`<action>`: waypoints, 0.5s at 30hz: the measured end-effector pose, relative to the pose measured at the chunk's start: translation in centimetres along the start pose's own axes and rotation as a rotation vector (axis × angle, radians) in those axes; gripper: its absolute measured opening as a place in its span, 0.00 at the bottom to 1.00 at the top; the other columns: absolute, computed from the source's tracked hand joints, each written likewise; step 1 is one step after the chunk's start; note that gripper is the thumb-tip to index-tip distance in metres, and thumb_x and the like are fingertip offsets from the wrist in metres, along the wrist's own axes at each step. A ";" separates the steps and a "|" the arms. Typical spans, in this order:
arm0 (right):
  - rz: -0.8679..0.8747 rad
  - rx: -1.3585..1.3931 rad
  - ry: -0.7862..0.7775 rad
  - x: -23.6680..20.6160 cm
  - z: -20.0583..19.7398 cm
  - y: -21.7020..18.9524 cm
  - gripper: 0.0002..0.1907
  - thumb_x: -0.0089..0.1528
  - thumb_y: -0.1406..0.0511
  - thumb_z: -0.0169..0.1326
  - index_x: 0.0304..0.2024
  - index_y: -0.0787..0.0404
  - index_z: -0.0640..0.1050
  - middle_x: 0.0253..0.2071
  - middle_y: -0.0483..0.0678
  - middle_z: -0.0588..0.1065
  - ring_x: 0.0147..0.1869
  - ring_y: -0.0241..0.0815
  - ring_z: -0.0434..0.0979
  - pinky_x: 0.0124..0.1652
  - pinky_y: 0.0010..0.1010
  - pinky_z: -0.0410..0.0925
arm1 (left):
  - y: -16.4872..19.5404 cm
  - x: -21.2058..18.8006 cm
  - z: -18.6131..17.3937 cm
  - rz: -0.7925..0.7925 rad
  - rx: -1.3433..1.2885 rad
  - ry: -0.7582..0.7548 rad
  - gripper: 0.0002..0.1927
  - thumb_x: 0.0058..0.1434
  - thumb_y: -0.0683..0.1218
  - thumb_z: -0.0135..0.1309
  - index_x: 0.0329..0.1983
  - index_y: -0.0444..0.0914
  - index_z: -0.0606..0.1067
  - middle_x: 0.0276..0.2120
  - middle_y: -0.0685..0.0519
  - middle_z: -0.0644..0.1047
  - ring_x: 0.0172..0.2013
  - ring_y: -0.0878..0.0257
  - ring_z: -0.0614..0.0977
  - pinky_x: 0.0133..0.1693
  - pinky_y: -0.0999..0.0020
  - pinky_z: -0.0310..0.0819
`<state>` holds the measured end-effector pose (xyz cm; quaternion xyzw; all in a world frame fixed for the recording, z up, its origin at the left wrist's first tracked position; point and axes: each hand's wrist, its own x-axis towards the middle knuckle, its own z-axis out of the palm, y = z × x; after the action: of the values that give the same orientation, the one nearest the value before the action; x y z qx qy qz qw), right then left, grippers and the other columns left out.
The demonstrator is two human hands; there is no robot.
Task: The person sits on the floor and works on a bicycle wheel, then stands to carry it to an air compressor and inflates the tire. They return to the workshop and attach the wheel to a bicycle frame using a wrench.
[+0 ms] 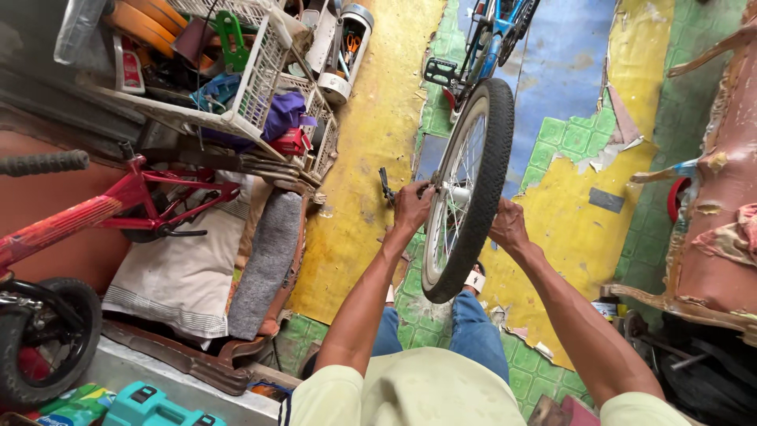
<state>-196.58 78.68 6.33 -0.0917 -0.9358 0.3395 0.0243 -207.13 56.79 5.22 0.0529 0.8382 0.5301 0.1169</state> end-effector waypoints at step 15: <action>0.117 0.230 0.252 -2.6 -3.7 -4.7 0.16 0.68 0.65 0.55 0.59 0.61 0.78 0.53 0.54 0.81 0.53 0.47 0.84 0.40 0.34 0.77 | -1.1 -1.6 -1.3 -0.144 -0.032 -0.147 0.23 0.58 0.52 0.59 0.56 0.40 0.79 0.41 0.46 0.85 0.43 0.53 0.86 0.48 0.59 0.78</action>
<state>-194.32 76.99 12.19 -0.1846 -0.8735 0.4307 0.1319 -205.83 54.88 5.02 0.0297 0.8204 0.5283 0.2167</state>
